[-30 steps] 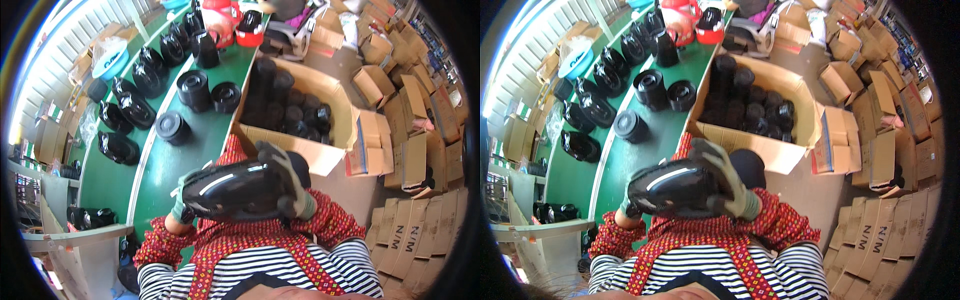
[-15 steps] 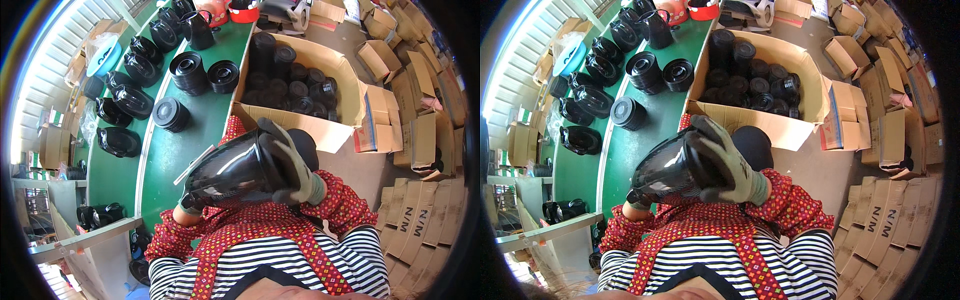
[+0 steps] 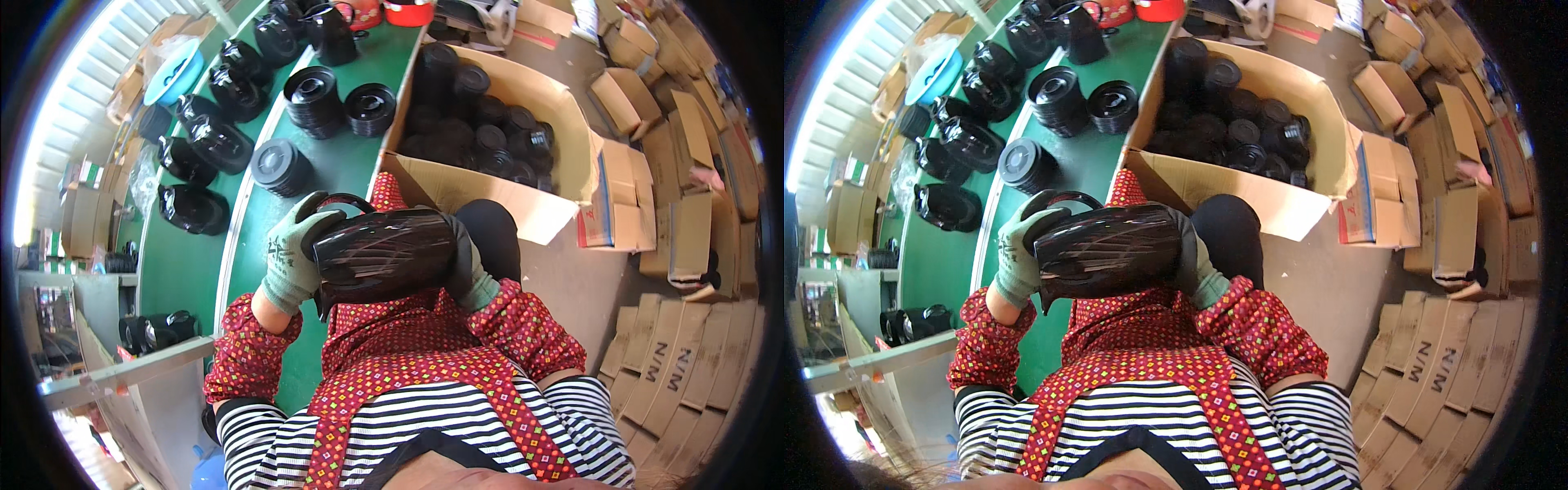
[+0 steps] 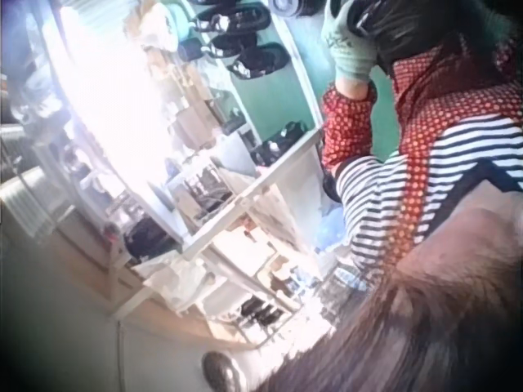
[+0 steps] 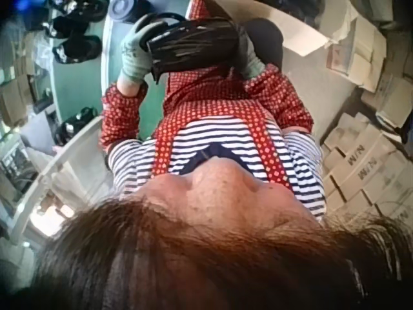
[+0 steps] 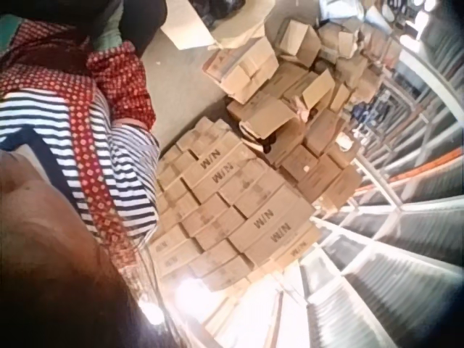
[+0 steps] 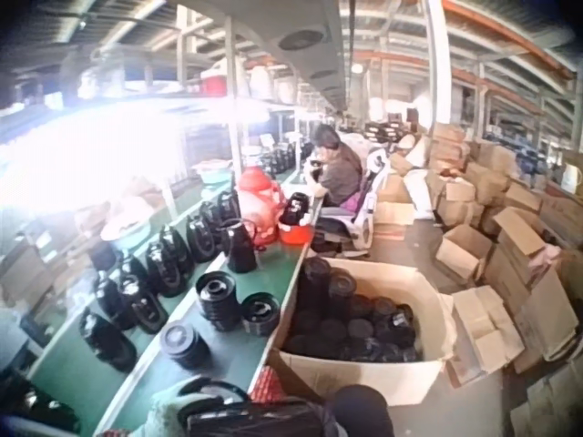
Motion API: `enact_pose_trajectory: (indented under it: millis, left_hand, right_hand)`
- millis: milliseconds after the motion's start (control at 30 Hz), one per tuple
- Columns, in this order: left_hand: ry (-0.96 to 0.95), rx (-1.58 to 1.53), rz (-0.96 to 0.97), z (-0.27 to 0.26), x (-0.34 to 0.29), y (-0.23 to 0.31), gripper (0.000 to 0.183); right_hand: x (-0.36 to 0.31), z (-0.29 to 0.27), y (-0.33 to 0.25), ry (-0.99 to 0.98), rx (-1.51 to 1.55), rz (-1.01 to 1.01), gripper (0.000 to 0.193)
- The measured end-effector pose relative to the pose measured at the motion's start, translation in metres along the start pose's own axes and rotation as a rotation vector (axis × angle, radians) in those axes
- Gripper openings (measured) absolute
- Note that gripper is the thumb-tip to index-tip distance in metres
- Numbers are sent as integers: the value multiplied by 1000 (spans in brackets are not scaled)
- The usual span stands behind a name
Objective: The person repeatedly picks up black plastic containers and lids from a conveyor belt and a cardboard box, inserts a metal insert into each container, and secures the lid. The person handles the items one at a time and places the assembled units back on the conveyor.
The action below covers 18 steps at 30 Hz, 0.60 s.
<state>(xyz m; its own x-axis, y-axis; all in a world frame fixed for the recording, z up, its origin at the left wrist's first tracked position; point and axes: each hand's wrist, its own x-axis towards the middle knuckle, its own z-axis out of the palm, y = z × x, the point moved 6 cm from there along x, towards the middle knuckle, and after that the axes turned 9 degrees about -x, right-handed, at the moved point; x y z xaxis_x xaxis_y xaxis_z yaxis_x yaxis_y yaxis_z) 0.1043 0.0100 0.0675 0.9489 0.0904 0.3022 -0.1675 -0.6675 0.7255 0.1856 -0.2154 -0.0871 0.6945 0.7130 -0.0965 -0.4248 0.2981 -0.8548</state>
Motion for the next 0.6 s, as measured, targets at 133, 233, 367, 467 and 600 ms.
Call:
enact_pose_trajectory:
  millis: [133,233,367,467,600]
  left_hand:
    - [23,72,9,-24,-3,13,39]
    - [-54,244,-58,-30,5,36,43]
    - [-229,228,-125,-11,6,48,79]
    - [-226,-255,-54,-30,3,49,89]
    - [-343,-223,172,-39,-7,56,96]
  right_hand:
    - [0,8,-28,147,-340,-62,51]
    - [-7,58,-81,32,-575,-326,78]
    - [-15,117,-114,-315,-1167,-663,104]
    - [-19,100,-117,-360,-1213,-559,108]
    - [-23,85,-124,-393,-1143,-467,102]
